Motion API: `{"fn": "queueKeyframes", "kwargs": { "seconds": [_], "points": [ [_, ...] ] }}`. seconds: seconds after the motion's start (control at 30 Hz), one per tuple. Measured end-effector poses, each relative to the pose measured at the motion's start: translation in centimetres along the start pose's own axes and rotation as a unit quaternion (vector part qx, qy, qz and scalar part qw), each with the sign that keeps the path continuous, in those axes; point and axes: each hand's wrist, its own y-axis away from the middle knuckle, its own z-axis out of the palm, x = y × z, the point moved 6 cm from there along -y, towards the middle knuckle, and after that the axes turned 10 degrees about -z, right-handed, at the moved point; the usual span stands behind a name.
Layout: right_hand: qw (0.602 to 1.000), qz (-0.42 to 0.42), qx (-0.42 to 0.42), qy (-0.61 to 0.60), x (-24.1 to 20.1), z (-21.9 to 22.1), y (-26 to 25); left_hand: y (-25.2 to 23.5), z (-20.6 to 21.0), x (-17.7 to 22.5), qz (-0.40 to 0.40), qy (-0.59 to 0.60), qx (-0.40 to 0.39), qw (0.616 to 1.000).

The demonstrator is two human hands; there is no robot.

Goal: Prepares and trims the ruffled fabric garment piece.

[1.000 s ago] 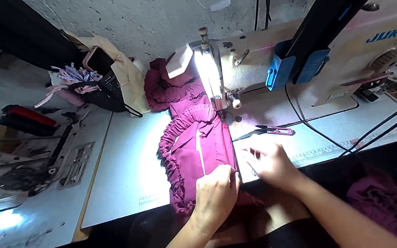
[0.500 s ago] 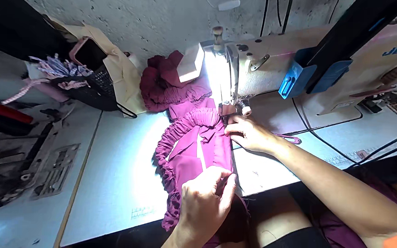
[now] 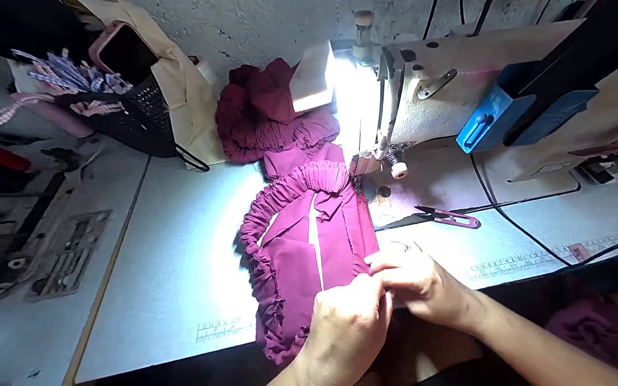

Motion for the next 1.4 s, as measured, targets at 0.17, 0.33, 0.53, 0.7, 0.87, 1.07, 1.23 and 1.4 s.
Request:
{"fn": "queueKeyframes", "kwargs": {
  "seconds": [0.17,0.33,0.53,0.7,0.87,1.07,1.23,1.4],
  "points": [
    [0.997,0.001,0.029,0.070,-1.2,0.5,1.2,1.2,1.1,-0.4,-0.020,0.018,0.004,1.000],
    [0.993,0.006,0.033,0.112,-1.7,0.8,1.7,2.7,1.4,-1.1,-0.076,0.091,0.004,0.993],
    [0.989,0.008,0.037,0.143,-2.2,1.4,2.2,2.4,0.1,-0.9,-0.162,0.153,-0.189,0.956],
    [0.988,0.009,0.015,0.156,-2.3,1.5,2.2,-3.5,-2.1,-4.2,-0.159,0.149,-0.182,0.959],
    [0.988,0.010,0.015,0.151,-2.3,1.4,2.2,-11.1,0.6,-9.4,-0.254,0.001,-0.153,0.955],
    [0.993,0.019,0.016,0.114,-2.0,1.1,2.4,-12.9,3.2,-12.3,-0.292,-0.057,-0.081,0.951],
    [0.995,0.020,0.016,0.095,-2.0,1.0,2.4,-12.8,3.4,-12.6,-0.273,-0.073,-0.062,0.957],
    [0.995,0.028,0.019,0.094,-2.0,1.0,2.4,-13.5,3.4,-13.1,-0.272,-0.007,-0.053,0.961]
  ]
}}
